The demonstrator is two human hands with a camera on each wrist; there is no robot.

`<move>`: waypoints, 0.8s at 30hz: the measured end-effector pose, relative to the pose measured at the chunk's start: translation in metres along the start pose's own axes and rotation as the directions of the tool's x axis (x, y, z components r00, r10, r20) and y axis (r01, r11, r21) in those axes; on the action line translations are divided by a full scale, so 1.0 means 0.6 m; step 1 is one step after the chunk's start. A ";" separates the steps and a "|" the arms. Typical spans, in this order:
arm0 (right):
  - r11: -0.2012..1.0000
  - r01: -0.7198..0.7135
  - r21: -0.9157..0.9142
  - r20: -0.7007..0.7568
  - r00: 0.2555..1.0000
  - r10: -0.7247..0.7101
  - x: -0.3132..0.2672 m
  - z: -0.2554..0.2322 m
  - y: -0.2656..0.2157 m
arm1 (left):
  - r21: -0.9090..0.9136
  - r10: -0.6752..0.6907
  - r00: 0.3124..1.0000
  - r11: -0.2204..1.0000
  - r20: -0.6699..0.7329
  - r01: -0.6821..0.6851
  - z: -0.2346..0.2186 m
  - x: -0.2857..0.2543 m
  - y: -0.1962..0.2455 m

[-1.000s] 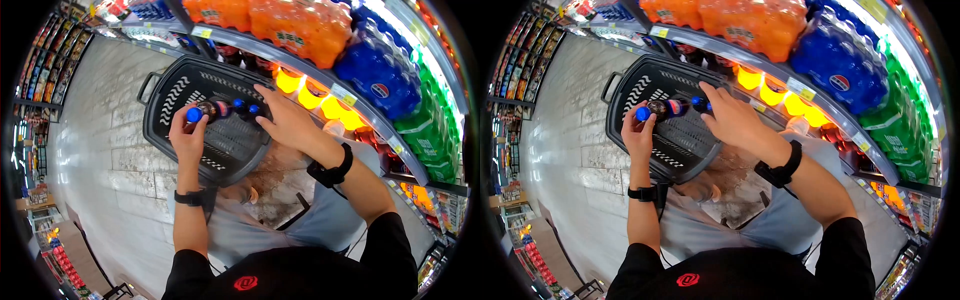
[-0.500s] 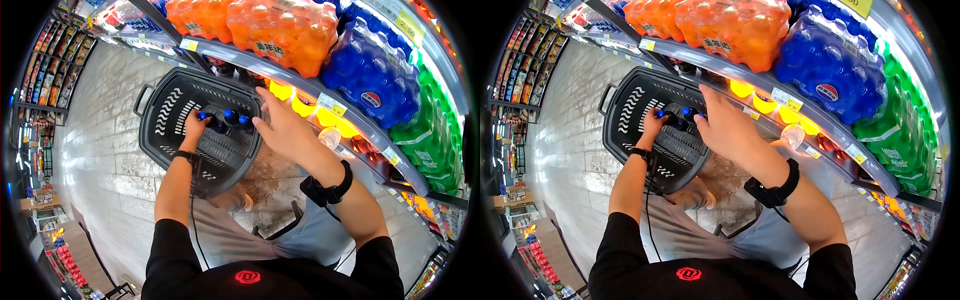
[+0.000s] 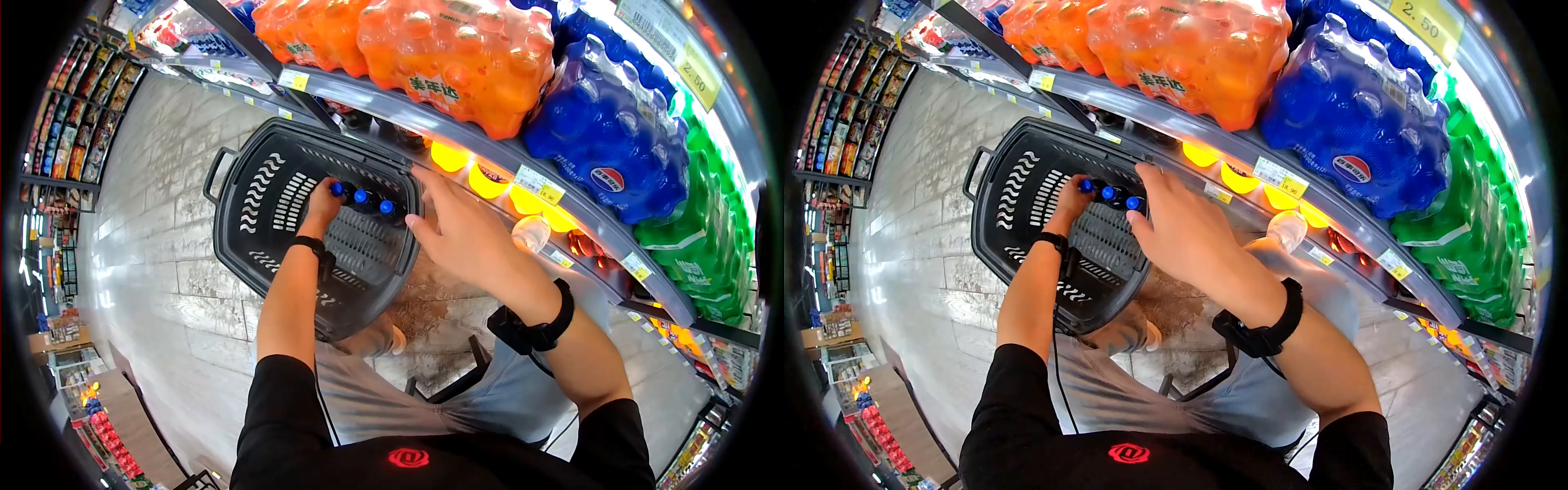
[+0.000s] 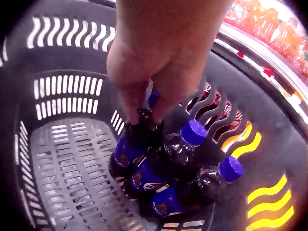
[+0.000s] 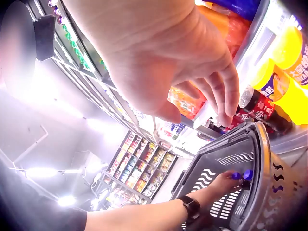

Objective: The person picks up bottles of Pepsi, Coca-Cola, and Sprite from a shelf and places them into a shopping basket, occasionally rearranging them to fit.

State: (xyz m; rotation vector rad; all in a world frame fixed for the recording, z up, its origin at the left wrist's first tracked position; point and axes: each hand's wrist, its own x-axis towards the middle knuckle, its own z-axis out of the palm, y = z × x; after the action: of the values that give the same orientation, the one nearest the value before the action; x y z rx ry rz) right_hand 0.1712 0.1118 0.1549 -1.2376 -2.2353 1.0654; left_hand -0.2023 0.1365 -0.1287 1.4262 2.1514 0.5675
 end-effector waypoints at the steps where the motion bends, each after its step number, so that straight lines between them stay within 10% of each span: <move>1: 1.000 0.021 -0.006 -0.011 1.000 -0.021 0.002 0.004 0.004 | 0.002 0.003 1.000 1.000 -0.008 -0.003 -0.005 -0.001 -0.003; 7: 0.995 0.072 -0.062 0.018 0.997 -0.071 0.021 0.032 0.031 | 0.169 0.046 0.989 0.985 -0.140 -0.022 -0.071 -0.049 0.031; 10: 0.996 0.087 -0.025 -0.102 0.991 -0.089 0.025 0.057 0.033 | -0.434 0.004 1.000 0.901 -0.005 -0.006 -0.110 -0.124 0.100; 11: 0.995 0.052 -0.087 -0.138 0.988 -0.063 0.021 0.055 0.024 | -0.408 0.251 0.964 0.892 0.089 -0.195 -0.099 -0.105 0.044; 12: 0.988 0.014 -0.152 -0.179 0.983 -0.042 0.021 0.055 0.016 | -0.734 0.070 0.981 0.674 0.179 0.086 -0.137 -0.194 0.163; 17: 0.939 0.265 -0.221 -0.118 0.948 -0.295 0.048 0.075 0.063 | -0.843 0.004 0.956 0.473 0.293 0.257 -0.180 -0.347 0.320; 19: 0.958 0.169 0.231 0.056 0.981 -0.186 0.021 0.023 0.005 | -0.873 0.031 0.970 0.444 0.242 0.203 -0.167 -0.371 0.333; 24: 0.957 0.218 0.193 -0.087 0.975 -0.205 0.025 0.027 0.058 | -0.845 0.054 0.985 0.524 0.163 0.111 -0.120 -0.349 0.280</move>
State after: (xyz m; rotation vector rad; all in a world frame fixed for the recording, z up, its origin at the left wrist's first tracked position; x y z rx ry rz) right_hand 0.1724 0.1287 0.1173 -0.9132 -2.0950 1.1173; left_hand -0.0553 -0.0015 0.0627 0.8054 1.3586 1.2297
